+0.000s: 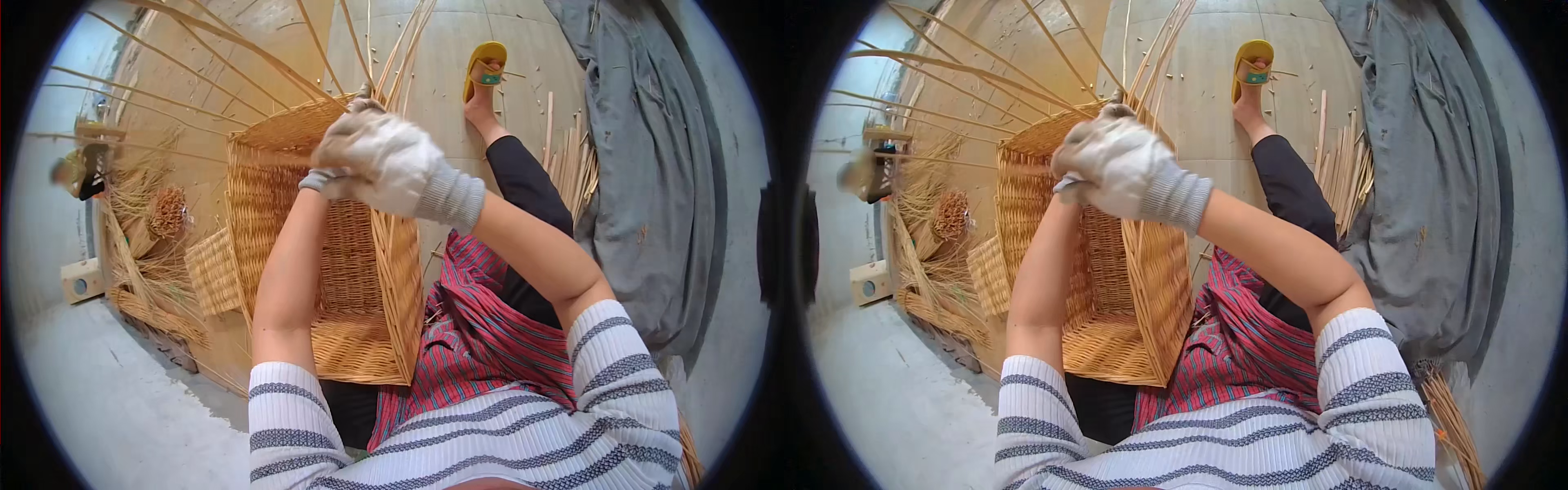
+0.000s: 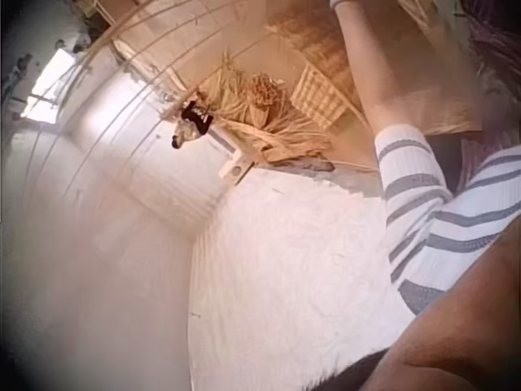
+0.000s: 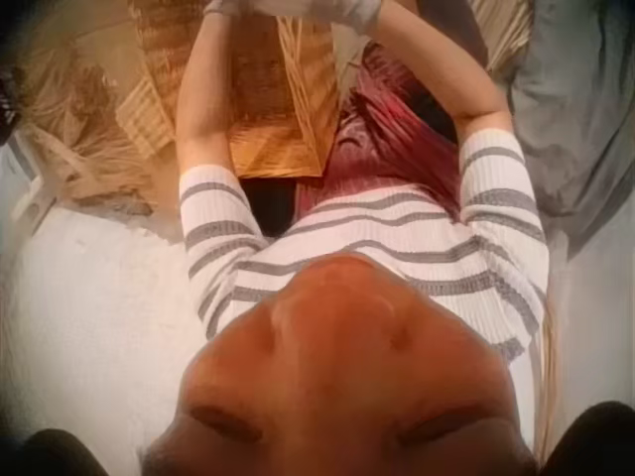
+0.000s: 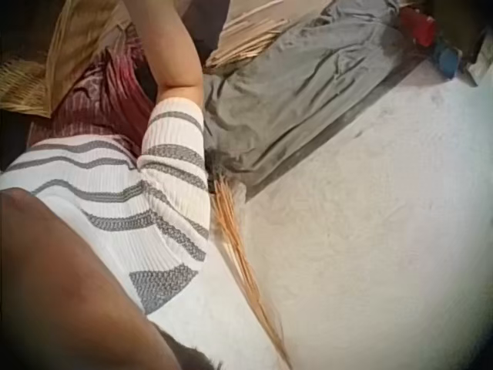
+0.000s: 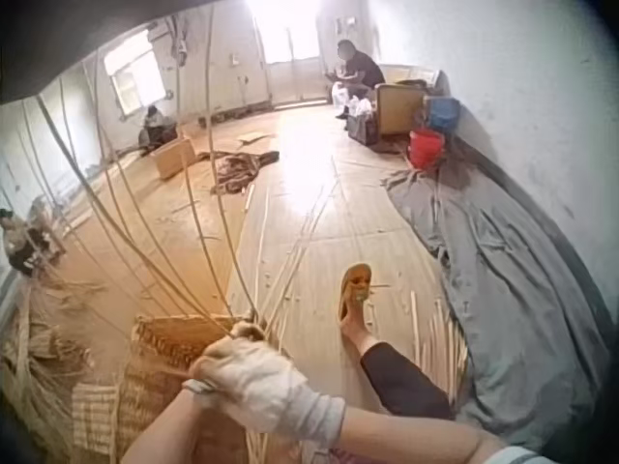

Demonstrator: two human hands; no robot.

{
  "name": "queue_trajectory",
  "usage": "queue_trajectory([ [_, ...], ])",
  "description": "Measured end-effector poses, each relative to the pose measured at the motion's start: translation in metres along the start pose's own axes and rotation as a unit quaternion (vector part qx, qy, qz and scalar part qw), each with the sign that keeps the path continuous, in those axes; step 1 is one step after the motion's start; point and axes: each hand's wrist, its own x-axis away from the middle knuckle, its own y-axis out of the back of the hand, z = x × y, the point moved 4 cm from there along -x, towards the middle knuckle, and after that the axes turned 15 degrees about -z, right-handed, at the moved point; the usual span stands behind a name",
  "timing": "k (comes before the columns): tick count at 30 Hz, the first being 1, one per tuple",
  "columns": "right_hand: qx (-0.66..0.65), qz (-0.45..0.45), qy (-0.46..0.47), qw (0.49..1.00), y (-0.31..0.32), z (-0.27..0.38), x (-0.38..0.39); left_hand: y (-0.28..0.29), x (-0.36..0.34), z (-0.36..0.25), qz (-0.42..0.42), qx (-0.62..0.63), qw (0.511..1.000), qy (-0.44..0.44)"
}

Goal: Weaving a rectangular wicker basket by hand.

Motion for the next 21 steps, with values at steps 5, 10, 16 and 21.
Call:
queue_trajectory([
  [5,-0.446,-0.241,-0.432,0.746,0.007,-0.100,0.052,-0.041,-0.001,-0.003,0.007,-0.233,0.964,-0.129],
  [10,-0.318,-0.134,-0.265,0.900,-0.009,-0.021,0.014,-0.001,-0.001,-0.033,0.133,-0.118,0.984,-0.011],
  [16,0.031,-0.129,-0.133,0.982,-0.012,-0.063,-0.051,-0.011,0.005,-0.088,0.196,-0.622,0.751,-0.105],
  [21,-0.361,-0.011,0.009,0.932,-0.016,-0.036,-0.083,-0.001,0.008,-0.060,0.105,-0.434,0.880,-0.160],
])
